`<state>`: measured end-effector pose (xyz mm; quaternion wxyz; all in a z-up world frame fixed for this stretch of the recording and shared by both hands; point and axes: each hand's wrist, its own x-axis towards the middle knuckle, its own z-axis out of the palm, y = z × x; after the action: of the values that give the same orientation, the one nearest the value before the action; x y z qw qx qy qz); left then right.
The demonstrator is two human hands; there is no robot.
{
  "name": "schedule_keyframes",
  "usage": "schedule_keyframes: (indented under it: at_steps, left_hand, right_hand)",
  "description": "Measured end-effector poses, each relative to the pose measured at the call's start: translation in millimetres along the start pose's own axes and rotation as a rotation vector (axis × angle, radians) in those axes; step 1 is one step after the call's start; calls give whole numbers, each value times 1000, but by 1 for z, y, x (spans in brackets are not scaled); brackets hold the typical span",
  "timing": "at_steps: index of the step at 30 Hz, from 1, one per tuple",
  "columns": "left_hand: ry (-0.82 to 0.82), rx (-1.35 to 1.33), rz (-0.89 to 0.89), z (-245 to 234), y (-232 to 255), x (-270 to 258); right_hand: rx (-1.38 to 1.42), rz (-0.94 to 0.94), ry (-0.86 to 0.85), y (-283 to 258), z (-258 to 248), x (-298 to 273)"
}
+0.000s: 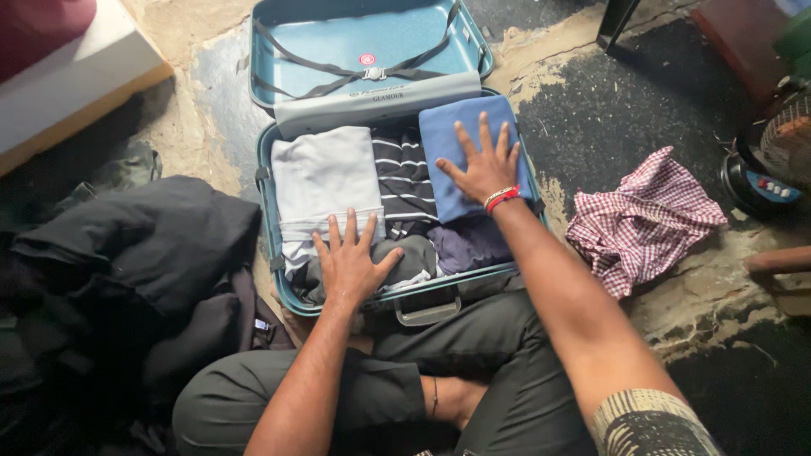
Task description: The person folds and packs clothes into a suitcase on the floor, handling items like trousers, shirts, and a jacket.
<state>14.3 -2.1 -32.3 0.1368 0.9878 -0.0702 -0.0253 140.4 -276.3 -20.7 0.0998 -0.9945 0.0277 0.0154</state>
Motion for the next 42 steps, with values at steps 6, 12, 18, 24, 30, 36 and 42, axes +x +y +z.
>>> schedule_keyframes:
  at_steps: [6, 12, 18, 24, 30, 36, 42]
  left_hand:
    - [21, 10, 9, -1, 1, 3]
    - [-9, 12, -2, 0, 1, 1]
    - [-6, 18, -6, -2, 4, 3]
    - [-15, 20, -12, -3, 4, 2]
    - [-5, 18, -17, -3, 6, 2]
    - [-24, 27, -25, -4, 7, 4]
    - [-16, 28, -16, -3, 6, 5]
  right_hand:
    - [17, 44, -43, 1, 26, 9]
    - [70, 40, -44, 5, 39, 12]
    - [71, 60, -58, -1, 38, 19]
    - [38, 71, -77, -4, 35, 33]
    - [-10, 123, -195, -11, 23, 55]
    - [-31, 89, -63, -15, 35, 53]
    - [-13, 5, 139, -5, 58, 44]
